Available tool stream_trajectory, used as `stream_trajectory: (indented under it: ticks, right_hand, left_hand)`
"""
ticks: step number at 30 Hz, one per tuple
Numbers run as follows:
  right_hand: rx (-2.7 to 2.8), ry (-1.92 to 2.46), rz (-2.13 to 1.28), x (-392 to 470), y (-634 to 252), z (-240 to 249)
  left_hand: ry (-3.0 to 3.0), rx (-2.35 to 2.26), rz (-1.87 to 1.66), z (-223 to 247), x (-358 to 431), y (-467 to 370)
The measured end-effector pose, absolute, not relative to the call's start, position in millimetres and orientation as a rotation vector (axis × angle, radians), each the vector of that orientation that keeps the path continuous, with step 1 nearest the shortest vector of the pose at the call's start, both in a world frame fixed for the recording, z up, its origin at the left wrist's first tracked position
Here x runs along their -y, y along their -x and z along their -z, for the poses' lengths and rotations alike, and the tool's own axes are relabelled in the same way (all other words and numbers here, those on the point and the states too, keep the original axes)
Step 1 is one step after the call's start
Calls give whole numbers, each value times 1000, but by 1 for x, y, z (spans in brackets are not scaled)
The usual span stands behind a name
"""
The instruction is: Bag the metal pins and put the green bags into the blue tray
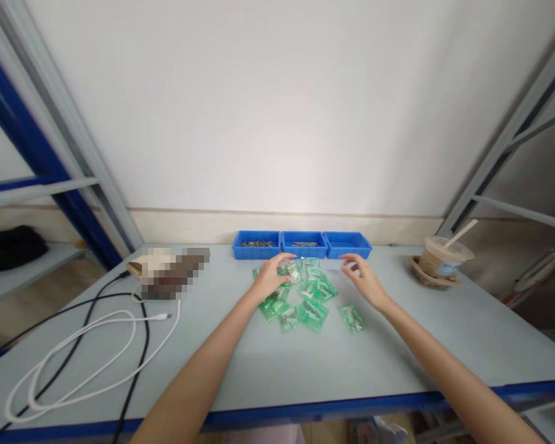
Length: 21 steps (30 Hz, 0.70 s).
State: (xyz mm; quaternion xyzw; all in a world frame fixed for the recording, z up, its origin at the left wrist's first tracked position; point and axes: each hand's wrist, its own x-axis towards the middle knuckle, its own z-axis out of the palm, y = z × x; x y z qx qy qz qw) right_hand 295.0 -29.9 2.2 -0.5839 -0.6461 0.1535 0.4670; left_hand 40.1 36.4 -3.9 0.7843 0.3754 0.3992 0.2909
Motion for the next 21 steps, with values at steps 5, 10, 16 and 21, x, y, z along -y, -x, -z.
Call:
stream_trajectory:
  ticks: [5,10,16,21]
  right_hand:
    - [1629,1314,-681,-8,-221,16]
    - [1503,1185,-669,-7,-214,16]
    - [1647,1011,-457,12,-219,-2]
    - [1443,1063,-739,7,-213,1]
  left_hand:
    - [-1868,-831,-1130,-3,-31,-43]
    - [-1787,-792,-1171,-5,-32,-43]
    - [-2018,-901,-1211,-8,-29,-43]
    - [-1804,-1018,-1155,-4,-33,-46]
